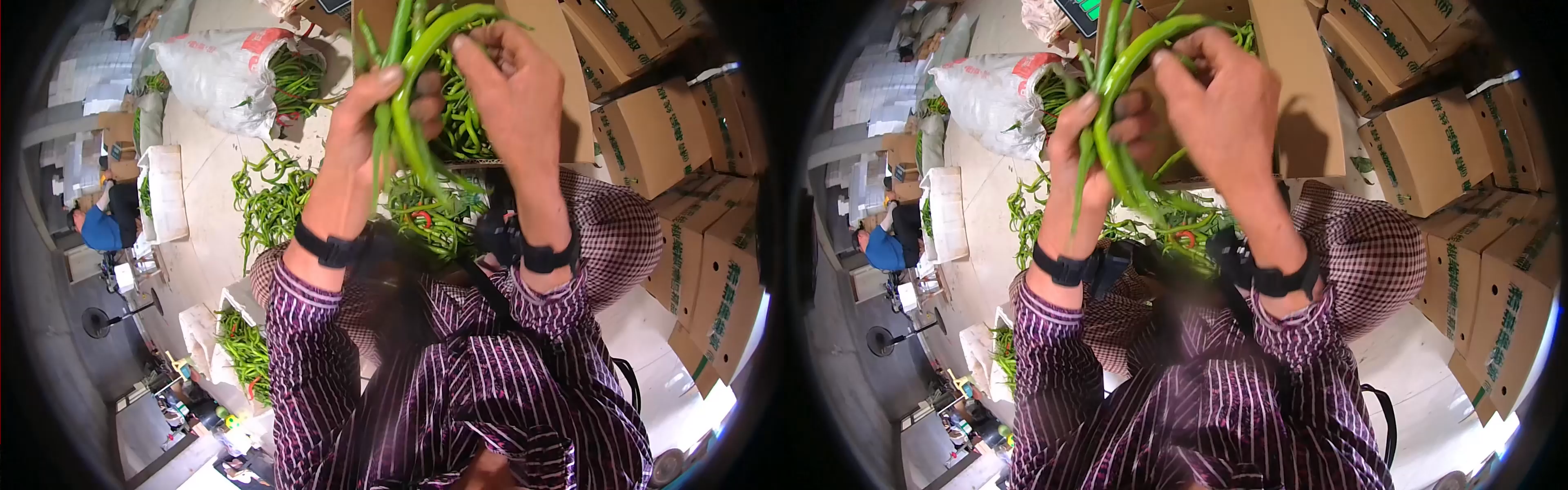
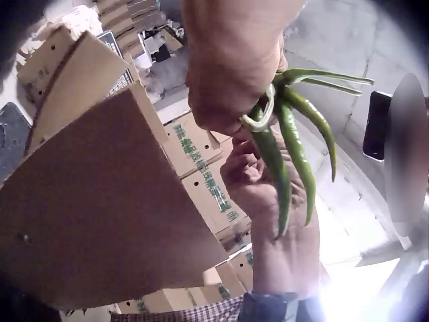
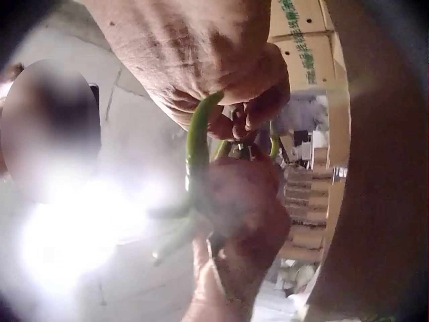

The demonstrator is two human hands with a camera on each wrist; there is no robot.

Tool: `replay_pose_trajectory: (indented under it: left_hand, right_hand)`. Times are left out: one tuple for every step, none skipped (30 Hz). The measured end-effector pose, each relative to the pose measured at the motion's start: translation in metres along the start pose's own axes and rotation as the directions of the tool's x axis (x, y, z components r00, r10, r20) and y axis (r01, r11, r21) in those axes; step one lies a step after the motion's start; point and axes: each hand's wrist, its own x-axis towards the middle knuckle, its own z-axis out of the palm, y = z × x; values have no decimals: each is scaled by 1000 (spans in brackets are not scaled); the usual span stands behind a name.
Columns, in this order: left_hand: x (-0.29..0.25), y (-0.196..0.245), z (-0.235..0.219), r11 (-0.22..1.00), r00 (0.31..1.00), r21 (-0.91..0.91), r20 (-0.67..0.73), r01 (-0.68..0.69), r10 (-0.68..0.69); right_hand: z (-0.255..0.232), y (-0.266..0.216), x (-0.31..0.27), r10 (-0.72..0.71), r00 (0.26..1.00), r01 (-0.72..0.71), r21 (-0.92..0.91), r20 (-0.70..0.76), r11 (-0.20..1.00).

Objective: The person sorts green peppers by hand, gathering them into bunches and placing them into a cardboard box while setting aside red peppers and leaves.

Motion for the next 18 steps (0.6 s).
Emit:
replay_pose_trajectory:
  left_hand:
    - [11, 1, -2, 999, 1000, 41, -24, -6, 7]
    - [23, 2, -7, 1000, 1000, 30, 0, -9, 9]
    - [34, 2, -12, 1000, 1000, 18, 26, -10, 9]
    - [42, 1, -12, 993, 998, 111, -22, -48, 50]
    - [51, -1, -16, 990, 999, 131, 10, -48, 48]
    - [56, -6, -24, 973, 1000, 233, -28, -2, 8]
    - [61, -14, -34, 943, 997, 330, -69, 52, -31]
    - [65, -28, -45, 867, 999, 499, -40, -8, 32]
    - [71, -45, -79, 633, 955, 748, -294, 201, 44]
    - [67, -54, -102, 498, 942, 825, -332, 266, 48]
    - [63, -56, -117, 351, 927, 877, -371, 329, 57]
    - [53, -43, -110, 355, 928, 875, -368, 328, 49]
    - [33, -20, -86, 435, 949, 849, -311, 299, -45]
    - [13, 2, -59, 517, 961, 811, -247, 275, -123]
    - [-6, 23, -29, 513, 986, 842, -155, 165, -62]
    - [-9, 25, -28, 463, 986, 872, -157, 162, -49]
    - [-29, 47, -17, 493, 989, 860, -148, 135, -11]
    - [-57, 75, -9, 520, 990, 847, -142, 107, 27]
  right_hand:
    - [-1, 1, 11, 25, 1000, -25, -8, 13, 1000]
    - [-4, 0, 20, 72, 994, -75, 28, 84, 997]
    - [-8, -2, 29, 117, 981, -127, 59, 155, 990]
    - [-9, -1, 38, 158, 971, -172, 68, 180, 983]
    - [-12, 4, 49, 196, 959, -215, 75, 205, 974]
    - [-17, 42, 67, -47, 987, 80, -213, 151, 974]
    - [-24, 48, 66, -49, 987, 82, -220, 155, 972]
    - [-30, 51, 66, 10, 979, 99, -523, 202, 847]
    - [-35, 54, 66, 80, 971, 127, -766, 227, 630]
    - [-41, 59, 67, 77, 970, 134, -770, 231, 624]
    - [-47, 65, 67, 39, 980, 122, -748, 194, 653]
    - [-52, 69, 64, 7, 989, 104, -726, 148, 680]
    - [-55, 67, 61, 15, 989, 97, -734, 144, 672]
    - [-58, 62, 59, 83, 988, 23, -653, 131, 757]
    - [-59, 54, 57, 147, 981, -51, -560, 128, 827]
    - [-59, 47, 52, 143, 980, -43, -562, 135, 826]
    - [-57, 37, 44, 164, 975, -99, -370, 148, 924]
    - [-55, 28, 36, 184, 969, -158, -159, 166, 975]
